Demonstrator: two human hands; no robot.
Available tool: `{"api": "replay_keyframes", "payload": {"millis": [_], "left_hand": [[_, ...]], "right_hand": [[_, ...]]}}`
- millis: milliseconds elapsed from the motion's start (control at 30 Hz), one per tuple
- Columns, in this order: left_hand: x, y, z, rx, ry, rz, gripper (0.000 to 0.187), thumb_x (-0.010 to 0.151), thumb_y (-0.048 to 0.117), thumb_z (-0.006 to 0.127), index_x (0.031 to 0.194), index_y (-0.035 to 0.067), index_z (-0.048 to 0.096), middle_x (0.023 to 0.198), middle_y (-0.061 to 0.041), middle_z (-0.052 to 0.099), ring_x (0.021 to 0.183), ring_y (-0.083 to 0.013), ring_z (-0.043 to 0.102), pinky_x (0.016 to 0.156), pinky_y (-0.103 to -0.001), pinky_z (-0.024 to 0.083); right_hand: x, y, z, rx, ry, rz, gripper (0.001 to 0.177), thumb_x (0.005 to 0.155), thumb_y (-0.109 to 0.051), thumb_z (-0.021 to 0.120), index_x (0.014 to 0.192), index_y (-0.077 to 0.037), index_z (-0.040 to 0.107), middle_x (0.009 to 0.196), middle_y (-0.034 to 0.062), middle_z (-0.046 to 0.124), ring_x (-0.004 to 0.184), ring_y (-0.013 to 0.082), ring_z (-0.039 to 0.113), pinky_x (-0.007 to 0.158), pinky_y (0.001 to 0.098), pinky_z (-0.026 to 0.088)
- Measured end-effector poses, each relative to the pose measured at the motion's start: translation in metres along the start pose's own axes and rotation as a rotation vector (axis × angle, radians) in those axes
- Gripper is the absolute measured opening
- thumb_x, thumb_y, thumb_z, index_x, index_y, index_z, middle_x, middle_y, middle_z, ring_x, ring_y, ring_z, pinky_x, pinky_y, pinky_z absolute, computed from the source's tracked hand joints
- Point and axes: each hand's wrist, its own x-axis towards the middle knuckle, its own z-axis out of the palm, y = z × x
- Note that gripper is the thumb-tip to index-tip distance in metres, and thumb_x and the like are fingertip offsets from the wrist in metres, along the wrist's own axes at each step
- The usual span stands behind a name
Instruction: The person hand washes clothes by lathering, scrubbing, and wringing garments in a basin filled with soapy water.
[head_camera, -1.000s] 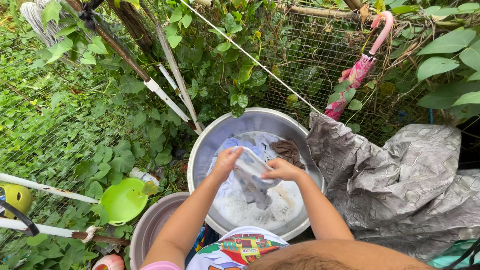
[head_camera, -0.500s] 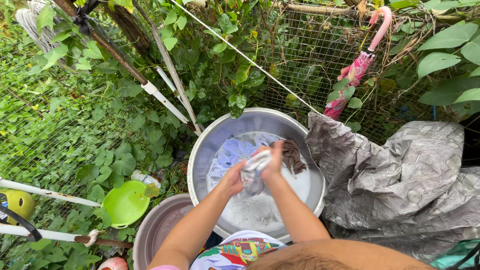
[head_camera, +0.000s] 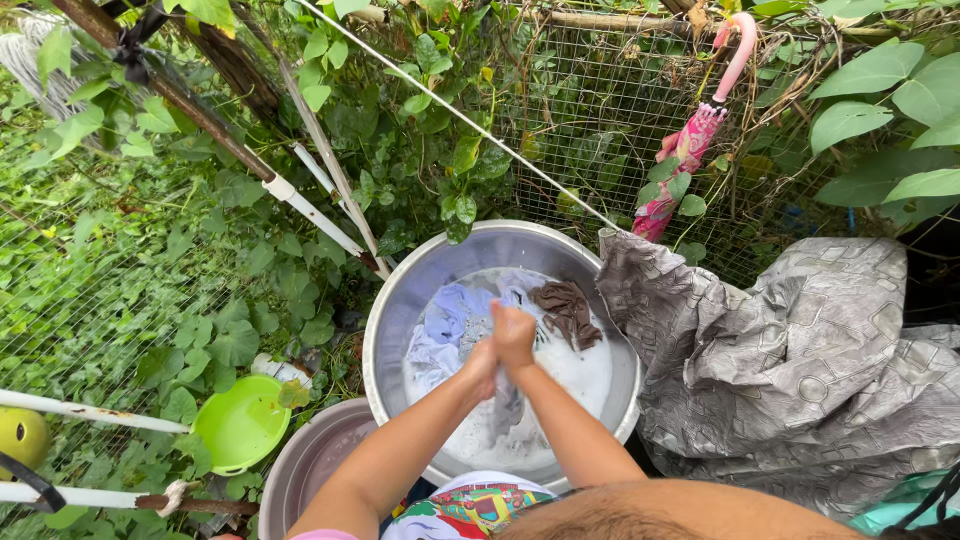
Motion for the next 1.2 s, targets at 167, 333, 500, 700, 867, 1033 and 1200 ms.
{"api": "replay_keyframes", "payload": {"millis": [167, 333, 500, 700, 867, 1033, 1200], "left_hand": [[-0.025, 0.001, -0.018, 0.063, -0.147, 0.01, 0.033, 0.095, 0.037, 0.057, 0.115, 0.012, 0.065, 0.104, -0.003, 0.066, 0.093, -0.0174, 0.062, 0.073, -0.036, 0.054], [-0.037, 0.029, -0.033, 0.418, -0.159, -0.009, 0.041, 0.088, 0.025, 0.063, 0.129, 0.02, 0.062, 0.11, 0.004, 0.068, 0.101, -0.0118, 0.063, 0.083, -0.032, 0.053], [-0.025, 0.041, -0.031, 1.113, -0.317, 0.247, 0.039, 0.101, 0.036, 0.053, 0.124, 0.009, 0.071, 0.094, -0.002, 0.063, 0.086, -0.0166, 0.057, 0.07, -0.036, 0.044], [-0.072, 0.085, -0.04, 0.08, -0.376, 0.136, 0.048, 0.103, 0.036, 0.055, 0.135, 0.001, 0.064, 0.122, -0.011, 0.071, 0.108, -0.0239, 0.067, 0.095, -0.04, 0.053], [-0.11, 0.107, -0.05, -0.465, -0.484, -0.048, 0.055, 0.096, 0.04, 0.048, 0.139, 0.007, 0.055, 0.137, -0.013, 0.065, 0.125, -0.0327, 0.063, 0.106, -0.055, 0.047], [-0.051, 0.05, -0.039, -0.516, -0.373, -0.097, 0.052, 0.095, 0.043, 0.048, 0.132, 0.007, 0.056, 0.13, -0.013, 0.064, 0.118, -0.0337, 0.062, 0.098, -0.057, 0.047], [0.012, -0.023, -0.019, -0.415, -0.088, -0.041, 0.044, 0.098, 0.043, 0.051, 0.123, 0.007, 0.057, 0.118, -0.011, 0.063, 0.105, -0.0301, 0.062, 0.088, -0.052, 0.048]], "right_hand": [[-0.021, 0.025, -0.019, 0.131, -0.149, 0.064, 0.044, 0.1, -0.024, 0.066, 0.064, 0.0, 0.058, 0.055, 0.0127, 0.051, 0.051, 0.0223, 0.046, 0.051, 0.041, 0.036], [0.038, 0.031, -0.023, 0.129, -0.527, 0.348, 0.042, 0.098, -0.032, 0.068, 0.072, 0.0, 0.063, 0.063, 0.0091, 0.051, 0.061, 0.0179, 0.047, 0.058, 0.038, 0.039], [0.048, -0.027, -0.029, 0.469, -0.615, -0.208, 0.042, 0.093, -0.039, 0.076, 0.078, -0.003, 0.059, 0.084, 0.0085, 0.056, 0.084, 0.0176, 0.053, 0.076, 0.0351, 0.044], [-0.015, 0.041, -0.06, 0.219, -0.674, 0.498, 0.033, 0.078, -0.033, 0.082, 0.095, -0.006, 0.075, 0.083, 0.0074, 0.069, 0.077, 0.0155, 0.063, 0.071, 0.031, 0.052], [-0.019, 0.086, -0.073, 0.224, -0.595, 0.439, 0.026, 0.081, -0.016, 0.075, 0.106, -0.008, 0.072, 0.105, 0.0051, 0.072, 0.095, 0.0132, 0.068, 0.084, 0.0298, 0.055], [-0.031, 0.004, -0.028, 0.834, -0.44, 0.472, 0.041, 0.079, 0.003, 0.066, 0.116, -0.013, 0.057, 0.125, 0.0035, 0.067, 0.111, 0.0148, 0.066, 0.092, 0.0321, 0.056], [-0.059, -0.041, -0.013, 0.189, -0.349, -0.272, 0.009, 0.09, -0.011, 0.073, 0.098, -0.009, 0.07, 0.093, 0.0138, 0.074, 0.087, 0.0332, 0.071, 0.081, 0.0435, 0.057]]}}
